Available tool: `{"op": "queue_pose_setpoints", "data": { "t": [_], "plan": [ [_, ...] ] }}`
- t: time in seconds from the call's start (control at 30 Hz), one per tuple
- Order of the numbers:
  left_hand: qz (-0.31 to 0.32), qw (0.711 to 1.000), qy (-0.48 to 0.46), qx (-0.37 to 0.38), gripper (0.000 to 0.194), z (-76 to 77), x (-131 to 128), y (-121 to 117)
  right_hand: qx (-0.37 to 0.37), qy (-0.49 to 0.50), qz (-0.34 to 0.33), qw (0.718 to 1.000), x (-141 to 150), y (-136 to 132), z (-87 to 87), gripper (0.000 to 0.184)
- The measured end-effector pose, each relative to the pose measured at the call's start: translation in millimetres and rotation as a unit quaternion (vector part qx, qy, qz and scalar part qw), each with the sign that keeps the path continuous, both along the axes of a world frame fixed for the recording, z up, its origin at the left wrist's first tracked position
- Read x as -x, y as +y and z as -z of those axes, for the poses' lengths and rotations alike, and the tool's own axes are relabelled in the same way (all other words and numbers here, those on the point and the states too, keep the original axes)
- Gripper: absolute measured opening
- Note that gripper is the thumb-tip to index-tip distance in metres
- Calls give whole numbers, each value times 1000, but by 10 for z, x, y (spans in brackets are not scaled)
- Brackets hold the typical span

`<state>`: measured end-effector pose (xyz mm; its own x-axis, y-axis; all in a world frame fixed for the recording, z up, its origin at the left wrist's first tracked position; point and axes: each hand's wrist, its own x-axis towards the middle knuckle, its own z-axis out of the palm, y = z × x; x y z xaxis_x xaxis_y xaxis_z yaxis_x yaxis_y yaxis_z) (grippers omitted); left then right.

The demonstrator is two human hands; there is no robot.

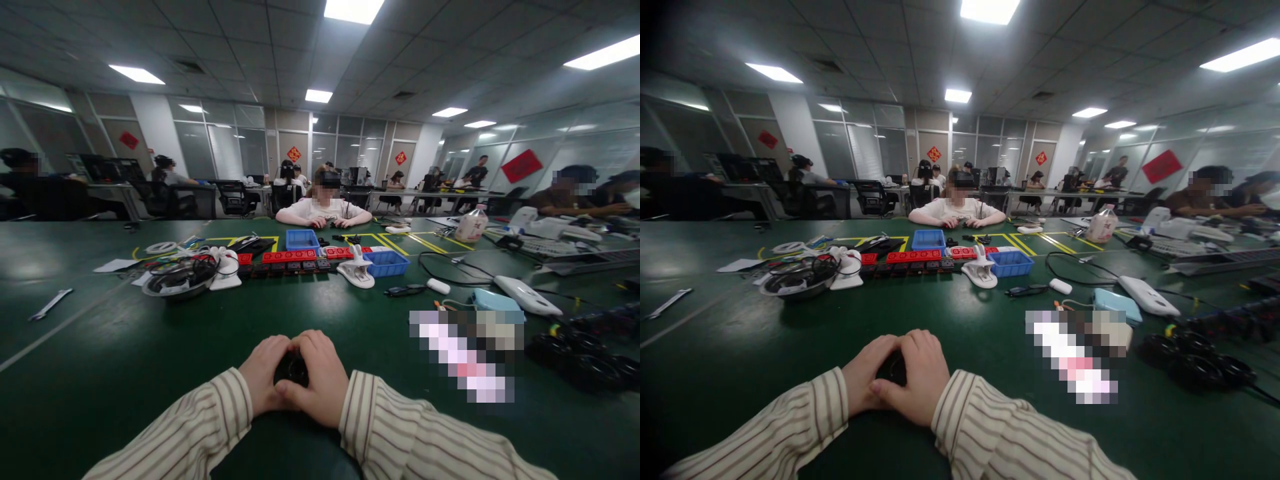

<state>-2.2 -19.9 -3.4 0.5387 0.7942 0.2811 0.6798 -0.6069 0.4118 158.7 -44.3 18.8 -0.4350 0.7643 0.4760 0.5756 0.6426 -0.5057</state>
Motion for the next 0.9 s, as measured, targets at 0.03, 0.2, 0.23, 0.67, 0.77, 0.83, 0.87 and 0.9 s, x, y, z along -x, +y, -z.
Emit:
{"op": "queue_pose_setpoints", "data": {
  "t": [0.03, 0.2, 0.23, 0.67, 0.77, 0.83, 0.87, 0.9],
  "plan": [
    [-7, 1000, 5, -5, 55, -11, -10, -10, 5, -13, 14, 1000, 8, 4, 13, 37],
    [7, 1000, 25, 2, 29, -45, -29, -37, 9, -51, 41, 998, 44, -1, 28, 22],
    [11, 1000, 25, 6, 27, -46, -25, -35, 8, -50, 37, 998, 46, -6, 21, 19],
    [75, 997, -19, 20, 34, 36, 48, 66, -70, 41, -182, 980, 15, -25, 6, 22],
    [65, 998, -16, 12, 42, 54, 33, 54, -71, 56, -166, 982, 14, -47, -45, 25],
    [50, 999, -21, 4, 50, 53, 20, 36, -58, 59, -139, 987, 15, -58, -72, 26],
    [42, 999, -24, 0, 52, 48, 14, 25, -49, 56, -120, 990, 17, -59, -78, 27],
    [34, 999, -26, -4, 52, 39, 8, 14, -40, 52, -99, 993, 20, -57, -78, 28]
  ]
}}
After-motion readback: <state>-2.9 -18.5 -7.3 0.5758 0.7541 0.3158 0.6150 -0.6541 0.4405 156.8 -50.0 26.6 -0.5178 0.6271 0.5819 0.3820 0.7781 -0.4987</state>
